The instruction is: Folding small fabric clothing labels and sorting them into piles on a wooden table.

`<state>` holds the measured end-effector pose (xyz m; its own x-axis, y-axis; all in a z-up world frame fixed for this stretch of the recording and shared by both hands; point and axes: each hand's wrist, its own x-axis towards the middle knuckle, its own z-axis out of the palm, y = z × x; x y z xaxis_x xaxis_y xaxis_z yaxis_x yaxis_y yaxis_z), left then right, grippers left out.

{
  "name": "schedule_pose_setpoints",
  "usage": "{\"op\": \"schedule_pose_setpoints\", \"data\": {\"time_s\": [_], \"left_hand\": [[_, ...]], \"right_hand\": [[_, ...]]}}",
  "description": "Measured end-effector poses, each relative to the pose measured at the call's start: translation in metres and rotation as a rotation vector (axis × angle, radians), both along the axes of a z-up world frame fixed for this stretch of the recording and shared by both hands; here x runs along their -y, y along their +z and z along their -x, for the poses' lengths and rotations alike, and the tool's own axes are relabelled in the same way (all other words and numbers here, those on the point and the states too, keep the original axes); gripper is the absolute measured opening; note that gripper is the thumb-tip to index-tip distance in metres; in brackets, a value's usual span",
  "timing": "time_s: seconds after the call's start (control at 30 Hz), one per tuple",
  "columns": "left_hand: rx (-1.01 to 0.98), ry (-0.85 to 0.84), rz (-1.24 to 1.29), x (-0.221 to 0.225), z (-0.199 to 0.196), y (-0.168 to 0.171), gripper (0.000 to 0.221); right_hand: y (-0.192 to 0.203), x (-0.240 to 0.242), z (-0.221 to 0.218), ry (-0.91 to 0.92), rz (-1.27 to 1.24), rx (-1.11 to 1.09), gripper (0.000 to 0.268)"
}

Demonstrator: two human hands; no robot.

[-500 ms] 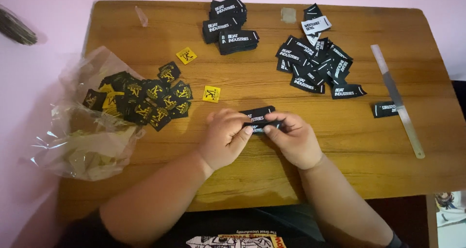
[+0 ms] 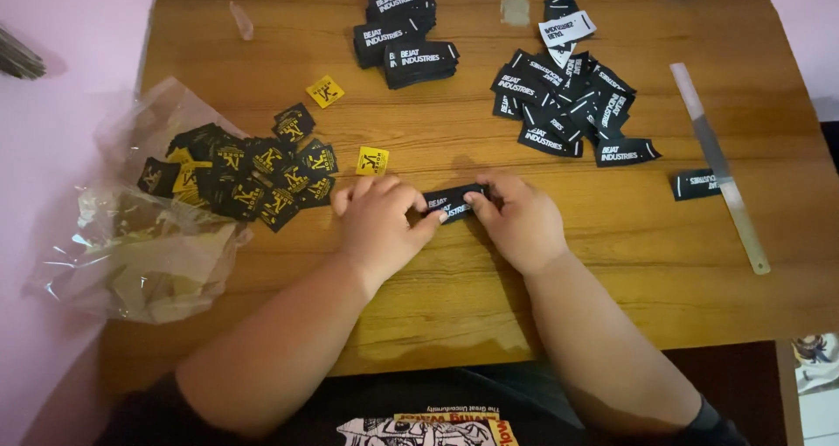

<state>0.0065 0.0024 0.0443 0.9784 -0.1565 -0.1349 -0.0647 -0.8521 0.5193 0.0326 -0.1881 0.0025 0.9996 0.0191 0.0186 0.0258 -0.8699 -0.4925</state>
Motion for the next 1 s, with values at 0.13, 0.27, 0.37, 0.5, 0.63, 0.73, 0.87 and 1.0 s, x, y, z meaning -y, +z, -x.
{"op": "schedule_pose_setpoints", "data": {"time_s": [0.13,0.27,0.37,0.5,0.63,0.73,0.87,1.0], "left_hand": [[-0.005,0.01,0.013,0.0,-0.002,-0.015,0.031],[0.2,-0.109,-0.03,0.0,-0.004,-0.025,0.033],[0.204,-0.244,-0.04,0.0,-0.001,-0.018,0.039],[0.121,-0.306,-0.063,0.001,0.001,-0.012,0.035],[0.193,-0.276,-0.044,0.001,-0.005,-0.035,0.035],[0.237,-0.238,-0.036,0.001,-0.007,-0.041,0.029],[0.308,-0.216,-0.049,0.0,-0.007,-0.051,0.026],[0.232,-0.232,-0.071,0.0,-0.005,-0.039,0.027]], "right_hand": [[0.006,-0.003,-0.004,-0.008,0.052,-0.067,0.032],[0.008,-0.004,-0.004,-0.03,0.04,-0.085,0.023],[0.001,-0.003,-0.007,-0.055,0.089,-0.131,0.022],[0.006,-0.006,-0.004,-0.075,0.129,-0.138,0.024],[0.0,-0.003,0.002,-0.038,0.216,0.013,0.025],[0.008,0.003,0.006,0.338,0.18,0.558,0.038],[0.009,0.002,0.008,0.409,0.181,0.223,0.036],[-0.004,0.008,0.005,0.377,0.159,0.276,0.023]]}}
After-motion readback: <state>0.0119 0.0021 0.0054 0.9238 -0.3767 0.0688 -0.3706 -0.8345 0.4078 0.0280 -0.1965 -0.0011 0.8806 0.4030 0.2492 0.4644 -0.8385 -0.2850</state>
